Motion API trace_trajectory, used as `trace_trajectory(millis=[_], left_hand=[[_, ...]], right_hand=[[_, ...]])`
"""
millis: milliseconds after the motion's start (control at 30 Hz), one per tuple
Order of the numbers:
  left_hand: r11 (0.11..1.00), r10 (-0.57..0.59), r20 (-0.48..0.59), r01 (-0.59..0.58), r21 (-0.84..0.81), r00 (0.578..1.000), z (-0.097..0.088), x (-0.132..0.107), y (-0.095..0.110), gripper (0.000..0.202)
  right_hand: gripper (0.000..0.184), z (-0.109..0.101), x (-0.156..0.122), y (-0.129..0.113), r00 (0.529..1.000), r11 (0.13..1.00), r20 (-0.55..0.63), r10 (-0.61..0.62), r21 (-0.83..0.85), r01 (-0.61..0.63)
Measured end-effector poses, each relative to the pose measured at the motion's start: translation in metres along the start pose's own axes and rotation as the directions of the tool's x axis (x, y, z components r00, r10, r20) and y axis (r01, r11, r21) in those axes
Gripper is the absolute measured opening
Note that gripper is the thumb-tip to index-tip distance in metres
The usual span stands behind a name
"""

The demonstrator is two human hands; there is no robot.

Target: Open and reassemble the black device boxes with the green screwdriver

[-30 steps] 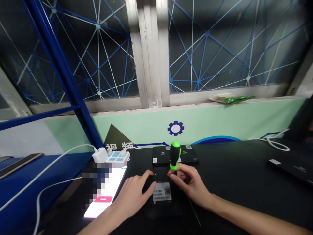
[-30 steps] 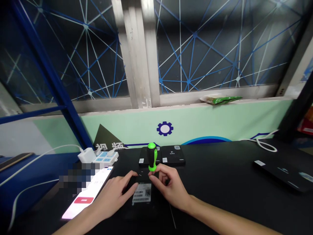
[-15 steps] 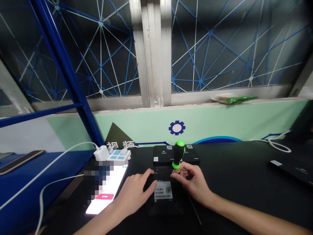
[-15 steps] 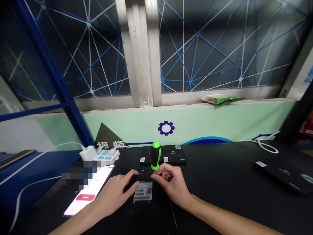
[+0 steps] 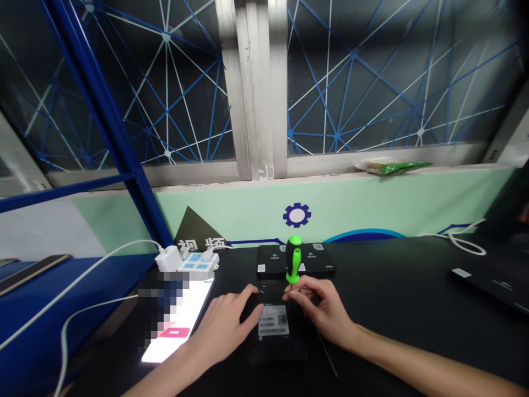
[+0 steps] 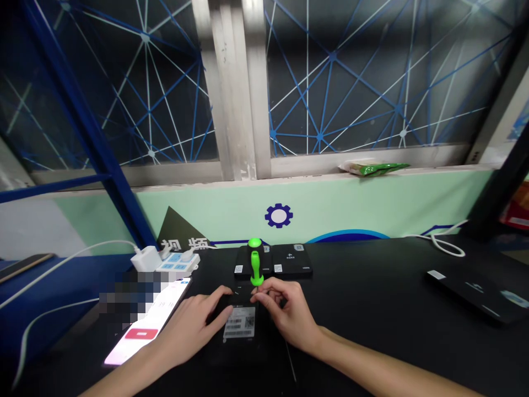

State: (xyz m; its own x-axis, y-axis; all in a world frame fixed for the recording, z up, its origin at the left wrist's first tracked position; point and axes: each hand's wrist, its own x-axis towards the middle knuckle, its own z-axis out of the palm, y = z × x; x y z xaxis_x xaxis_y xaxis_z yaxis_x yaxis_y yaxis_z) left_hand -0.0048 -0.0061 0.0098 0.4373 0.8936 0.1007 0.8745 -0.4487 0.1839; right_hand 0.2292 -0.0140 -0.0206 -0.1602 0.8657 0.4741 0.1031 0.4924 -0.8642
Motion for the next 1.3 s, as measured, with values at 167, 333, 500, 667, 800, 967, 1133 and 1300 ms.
trace_trajectory(millis=[167,333,500,667,800,967,1133,1300], left_hand=[[1.000,0.010,-0.005,-0.011,-0.011,1.000,-0.0004,0.0020,-0.0012,0.042],[1.000,0.014,-0.014,-0.014,0.011,1.000,0.0005,0.0022,-0.0012,0.041],[1.000,0.023,-0.023,-0.024,-0.017,0.999,0.0037,0.0013,-0.0034,0.045],[1.000,0.018,-0.015,-0.018,-0.018,1.000,0.0023,0.0012,-0.0028,0.044],[1.000,0.007,-0.005,-0.007,0.000,1.000,0.0009,0.0009,-0.0015,0.043],[1.000,0.007,-0.007,-0.007,0.007,1.000,0.0009,0.0011,-0.0014,0.042],[1.000,0.016,-0.004,-0.016,0.012,1.000,0.0006,0.0016,-0.0020,0.042],[1.000,0.023,-0.009,-0.023,0.010,1.000,0.0003,0.0007,-0.0021,0.042]], right_hand=[[0.026,0.0011,-0.0007,-0.0009,0.998,0.999,0.055,-0.009,0.042,0.007],[0.026,0.0015,0.0010,0.0003,0.999,0.999,0.042,-0.019,-0.037,0.020],[0.027,0.0018,0.0055,0.0031,0.999,0.999,0.003,0.048,-0.013,-0.048],[0.034,0.0030,0.0053,0.0059,0.989,0.977,-0.010,0.146,0.157,-0.142],[0.033,0.0027,0.0043,0.0047,0.987,0.972,0.014,0.157,0.176,-0.157],[0.030,0.0016,0.0039,0.0017,0.989,0.974,0.027,0.144,0.173,-0.146],[0.031,0.0016,0.0030,0.0019,0.991,0.975,0.025,0.131,0.179,-0.133],[0.032,0.0019,0.0020,-0.0006,0.995,0.984,0.050,0.090,0.147,-0.096]])
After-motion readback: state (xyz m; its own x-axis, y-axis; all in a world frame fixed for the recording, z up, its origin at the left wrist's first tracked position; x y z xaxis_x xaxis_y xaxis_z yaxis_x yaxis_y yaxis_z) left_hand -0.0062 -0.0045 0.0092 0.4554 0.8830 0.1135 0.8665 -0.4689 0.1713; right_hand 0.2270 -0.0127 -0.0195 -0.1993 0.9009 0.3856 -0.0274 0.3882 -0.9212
